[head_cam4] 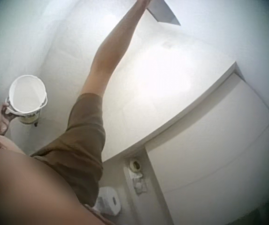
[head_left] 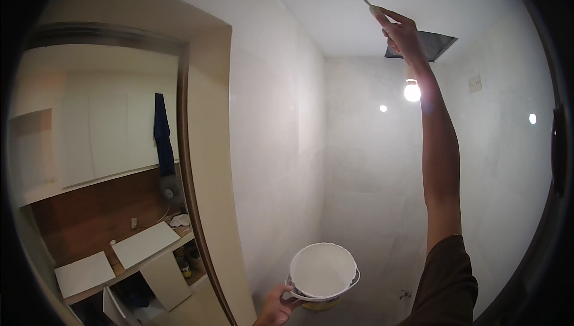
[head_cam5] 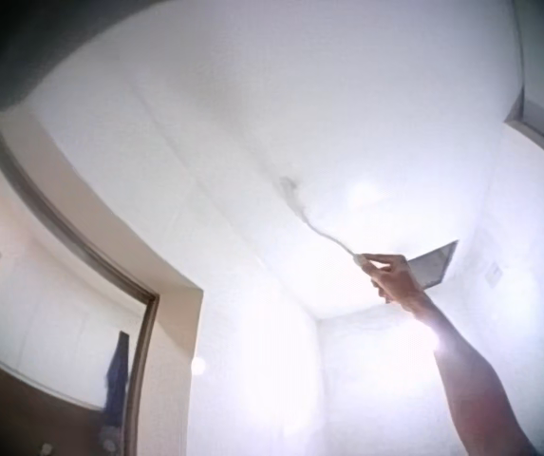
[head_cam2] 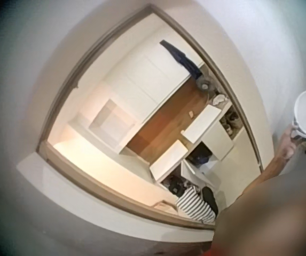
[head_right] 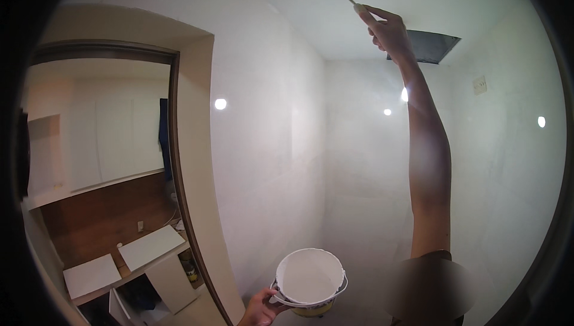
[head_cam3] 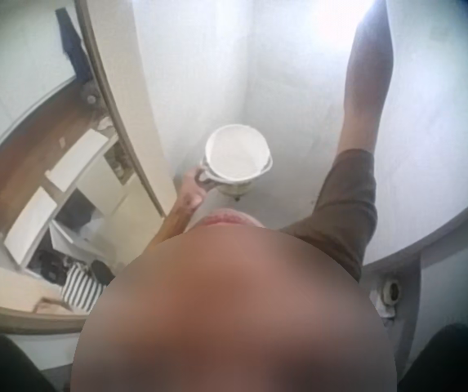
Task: The person paints the ceiling white using a roller and a paint bucket. They repeatedly dip the roller into the bucket and apply paint in long strokes across the ceiling surface.
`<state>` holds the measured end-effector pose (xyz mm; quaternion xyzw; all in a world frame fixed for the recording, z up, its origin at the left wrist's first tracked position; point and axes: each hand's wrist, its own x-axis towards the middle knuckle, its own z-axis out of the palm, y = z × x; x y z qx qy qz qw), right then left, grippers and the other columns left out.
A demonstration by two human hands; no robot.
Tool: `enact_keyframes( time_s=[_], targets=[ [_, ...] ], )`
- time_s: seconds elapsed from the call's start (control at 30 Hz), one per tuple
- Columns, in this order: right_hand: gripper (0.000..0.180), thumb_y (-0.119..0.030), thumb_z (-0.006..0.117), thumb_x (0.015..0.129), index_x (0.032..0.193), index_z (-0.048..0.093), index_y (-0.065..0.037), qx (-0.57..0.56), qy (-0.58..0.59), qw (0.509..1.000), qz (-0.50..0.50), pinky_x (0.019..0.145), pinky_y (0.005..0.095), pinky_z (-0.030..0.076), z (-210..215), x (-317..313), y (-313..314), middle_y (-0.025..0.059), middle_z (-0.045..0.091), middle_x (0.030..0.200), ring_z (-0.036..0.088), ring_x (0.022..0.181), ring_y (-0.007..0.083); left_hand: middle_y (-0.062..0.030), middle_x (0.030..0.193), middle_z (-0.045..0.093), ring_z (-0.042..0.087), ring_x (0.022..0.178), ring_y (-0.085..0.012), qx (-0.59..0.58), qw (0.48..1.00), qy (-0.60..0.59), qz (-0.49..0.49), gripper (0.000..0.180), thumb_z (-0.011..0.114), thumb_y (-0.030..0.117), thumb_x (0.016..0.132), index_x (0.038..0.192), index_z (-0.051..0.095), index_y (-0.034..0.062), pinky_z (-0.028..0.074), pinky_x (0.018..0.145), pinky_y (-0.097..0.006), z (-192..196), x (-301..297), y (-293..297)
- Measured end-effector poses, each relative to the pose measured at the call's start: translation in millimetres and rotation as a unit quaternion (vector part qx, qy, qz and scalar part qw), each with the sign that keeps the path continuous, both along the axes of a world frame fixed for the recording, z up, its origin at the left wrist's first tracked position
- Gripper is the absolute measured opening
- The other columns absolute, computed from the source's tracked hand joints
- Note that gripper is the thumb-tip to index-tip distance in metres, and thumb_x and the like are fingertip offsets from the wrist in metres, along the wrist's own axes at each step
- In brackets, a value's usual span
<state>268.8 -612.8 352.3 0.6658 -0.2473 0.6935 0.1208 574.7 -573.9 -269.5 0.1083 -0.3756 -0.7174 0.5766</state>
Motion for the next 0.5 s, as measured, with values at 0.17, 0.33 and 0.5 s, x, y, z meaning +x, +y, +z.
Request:
enact_keyframes(
  time_s=[0.17,0.33,0.5],
  targets=[
    [0.046,-0.048,0.076,0.088,0.122,0.074,-0.017,0.017,0.007,1.0,0.005,0.043,0.0213,0.038,13.9,49.0,-20.5,-0.0036,0.055,0.063,0.046,0.049,0.0039,-0.0163,0.133,0.056,0.061,0.116,-0.0386,0.084,0.996,-0.001,0.008,0.056,0.061,-0.01,0.075,0.131,0.053,-0.004,0.051,0.102,-0.053,-6.6,0.3,1.0],
    [0.049,-0.051,0.075,0.088,0.12,0.075,-0.014,0.04,0.013,0.999,0.026,0.044,0.0237,0.04,21.8,87.4,-40.5,-0.0034,0.054,0.062,0.049,0.05,0.0054,-0.0168,0.131,0.055,0.061,0.116,-0.0379,0.102,0.994,0.031,0.01,0.054,0.061,-0.013,0.077,0.13,0.052,-0.0065,0.052,0.102,-0.052,2.0,1.1,12.8],
    [0.048,-0.05,0.076,0.088,0.119,0.075,-0.015,0.051,0.005,0.998,0.036,0.045,0.024,0.039,24.8,88.3,-50.0,-0.0032,0.053,0.062,0.049,0.05,0.0056,-0.0178,0.13,0.056,0.062,0.115,-0.0368,0.15,0.985,-0.051,0.066,0.045,0.055,-0.012,0.087,0.131,0.05,-0.0081,0.052,0.103,-0.05,32.9,-4.3,30.1]
  ],
)
